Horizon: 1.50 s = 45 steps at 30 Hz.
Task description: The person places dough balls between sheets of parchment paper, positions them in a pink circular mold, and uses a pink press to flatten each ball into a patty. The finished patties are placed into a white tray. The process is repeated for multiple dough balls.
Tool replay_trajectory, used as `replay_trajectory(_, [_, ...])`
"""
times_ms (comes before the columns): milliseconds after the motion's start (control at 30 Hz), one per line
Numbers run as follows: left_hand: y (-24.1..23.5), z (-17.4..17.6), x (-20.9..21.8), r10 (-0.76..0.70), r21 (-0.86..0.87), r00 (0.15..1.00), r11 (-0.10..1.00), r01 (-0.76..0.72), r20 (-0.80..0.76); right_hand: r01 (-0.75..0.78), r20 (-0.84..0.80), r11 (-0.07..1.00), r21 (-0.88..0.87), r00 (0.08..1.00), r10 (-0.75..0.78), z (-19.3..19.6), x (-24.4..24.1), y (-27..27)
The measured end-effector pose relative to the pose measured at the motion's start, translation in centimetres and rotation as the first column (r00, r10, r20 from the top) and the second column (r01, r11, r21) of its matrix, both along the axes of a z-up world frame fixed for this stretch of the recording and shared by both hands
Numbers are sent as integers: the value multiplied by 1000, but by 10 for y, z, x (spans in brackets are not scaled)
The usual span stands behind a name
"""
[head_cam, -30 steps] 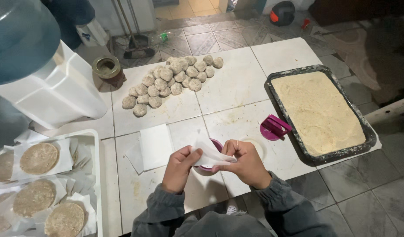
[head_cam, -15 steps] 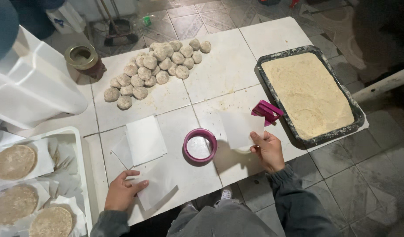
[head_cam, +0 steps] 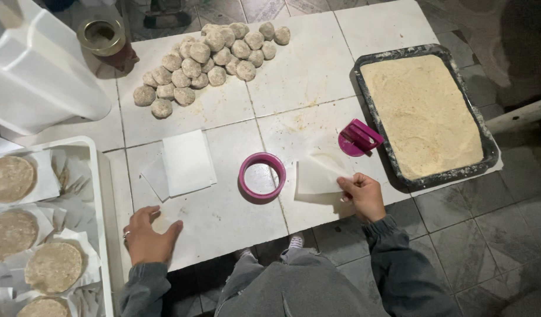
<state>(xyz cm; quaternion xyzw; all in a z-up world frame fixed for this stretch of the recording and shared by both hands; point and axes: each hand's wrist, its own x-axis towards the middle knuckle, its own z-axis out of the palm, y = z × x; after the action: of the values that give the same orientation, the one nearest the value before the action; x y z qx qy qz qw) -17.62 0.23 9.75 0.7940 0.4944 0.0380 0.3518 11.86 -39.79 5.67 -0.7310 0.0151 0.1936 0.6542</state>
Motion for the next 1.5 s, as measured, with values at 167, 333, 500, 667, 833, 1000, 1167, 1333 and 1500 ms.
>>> replay_trajectory(167, [-85, 55, 58, -16, -511, 999, 859, 40, 52, -49, -62, 993, 106, 997, 56, 21, -5, -3])
replay_trajectory(333, [-182, 33, 130, -293, -800, 843, 287, 527, 451, -187, -149, 906, 379, 954, 259, 55, -24, -5])
replay_trajectory(500, [-228, -49, 190, 400, -860, 761, 229, 457, 511, -108, -103, 928, 356, 983, 153, 31, -1, -49])
replay_trajectory(667, [-226, -57, 204, 133, -736, 861, 592, 328, 491, -156, 36, 988, 9, 987, 156, 18, 40, -51])
replay_trajectory(833, [-253, -46, 215, 273, -629, 832, 769, 113, 484, -254, 71, 967, -36, 964, 256, 1, 69, -22])
replay_trajectory(1000, [-259, -30, 189, 159, -520, 894, 849, 92, 418, -388, 26, 903, -187, 917, 399, 24, 53, -19])
replay_trajectory(1167, [-255, -69, 190, 236, -499, 890, 866, -10, 390, -410, 144, 865, -288, 875, 463, -15, 63, -30])
replay_trajectory(1333, [-245, -90, 203, 178, -372, 946, 926, -68, 271, -387, 186, 863, -325, 868, 460, -29, 68, -27])
replay_trajectory(1500, [-246, -87, 206, 92, -243, 976, 969, -43, 196, -431, 213, 838, -335, 832, 512, -24, 65, -28])
